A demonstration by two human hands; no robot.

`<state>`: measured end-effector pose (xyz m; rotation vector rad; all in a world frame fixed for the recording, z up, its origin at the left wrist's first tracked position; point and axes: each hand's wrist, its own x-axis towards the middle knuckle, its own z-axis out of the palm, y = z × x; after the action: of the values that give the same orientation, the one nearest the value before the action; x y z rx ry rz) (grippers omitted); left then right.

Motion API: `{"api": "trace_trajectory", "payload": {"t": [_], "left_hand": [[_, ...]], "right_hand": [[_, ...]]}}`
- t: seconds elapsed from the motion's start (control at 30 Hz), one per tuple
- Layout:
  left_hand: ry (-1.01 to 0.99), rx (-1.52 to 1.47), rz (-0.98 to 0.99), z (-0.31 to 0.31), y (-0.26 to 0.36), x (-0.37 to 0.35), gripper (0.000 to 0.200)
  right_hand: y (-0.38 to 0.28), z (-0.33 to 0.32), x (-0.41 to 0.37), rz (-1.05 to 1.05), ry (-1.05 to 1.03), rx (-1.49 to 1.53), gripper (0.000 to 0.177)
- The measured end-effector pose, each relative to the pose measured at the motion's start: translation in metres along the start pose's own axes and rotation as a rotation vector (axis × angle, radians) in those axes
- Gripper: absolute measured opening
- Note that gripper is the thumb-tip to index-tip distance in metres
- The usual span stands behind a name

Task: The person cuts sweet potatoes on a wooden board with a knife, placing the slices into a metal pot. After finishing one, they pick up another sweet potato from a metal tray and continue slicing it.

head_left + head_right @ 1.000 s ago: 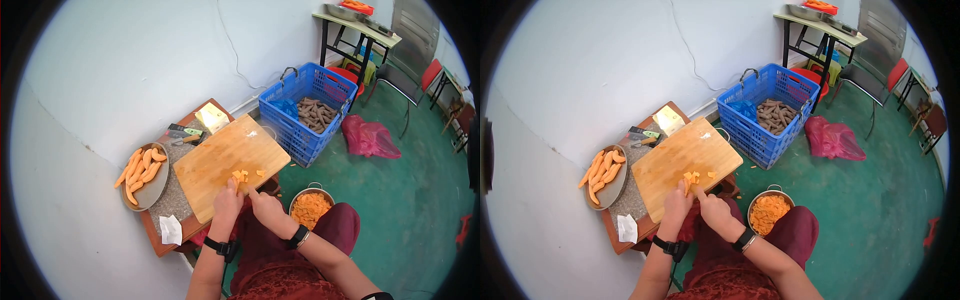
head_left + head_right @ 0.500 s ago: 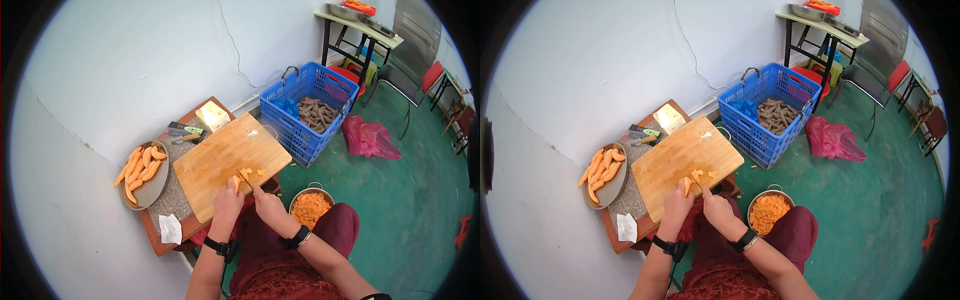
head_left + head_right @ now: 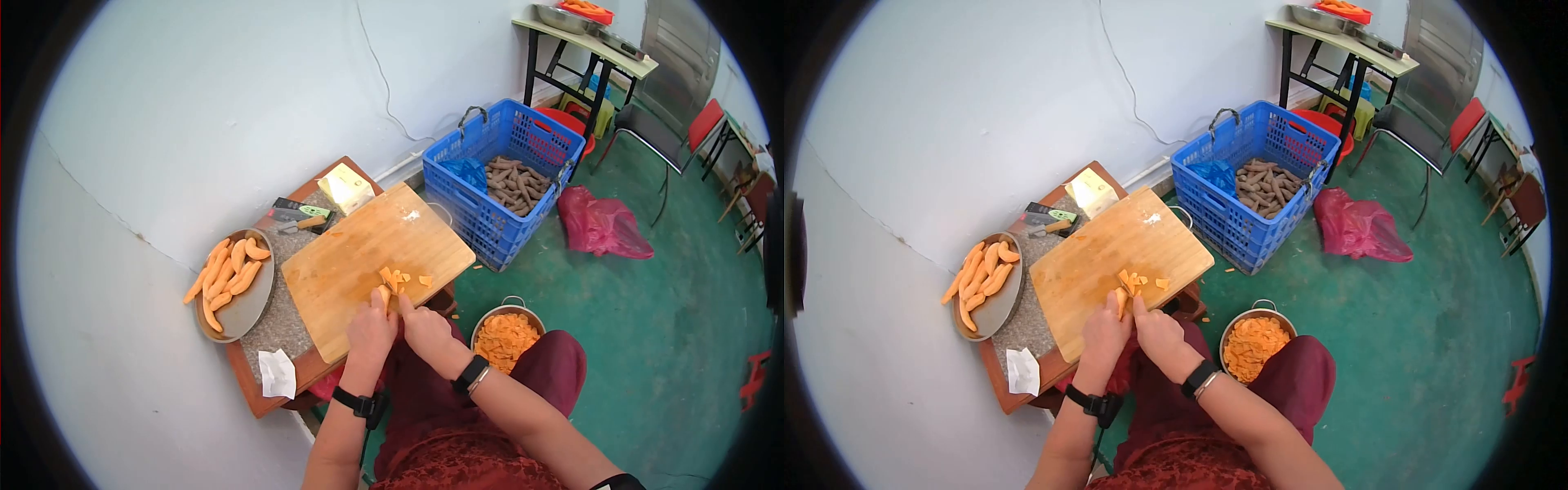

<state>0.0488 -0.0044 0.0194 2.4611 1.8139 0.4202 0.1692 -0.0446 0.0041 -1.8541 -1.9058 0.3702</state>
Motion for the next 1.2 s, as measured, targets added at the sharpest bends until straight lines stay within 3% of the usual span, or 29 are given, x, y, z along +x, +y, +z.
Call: {"api": "trace_trajectory", "payload": {"t": [0.6,0.9,1.2], "left_hand": [[0.013,-0.053,-0.060,0.002,0.001,0.000,0.044],[0.023,-0.047,-0.054,0.003,0.001,0.000,0.042],[-0.025,-0.053,-0.046,0.004,0.000,0.002,0.043]], "right_hand": [[0.029,0.001,-0.002,-0.009,0.202,0.289,0.025],[0.027,0.006,-0.009,-0.055,0.152,0.053,0.032],[0.026,-0.004,-0.005,-0.089,0.101,0.127,0.039]]}}
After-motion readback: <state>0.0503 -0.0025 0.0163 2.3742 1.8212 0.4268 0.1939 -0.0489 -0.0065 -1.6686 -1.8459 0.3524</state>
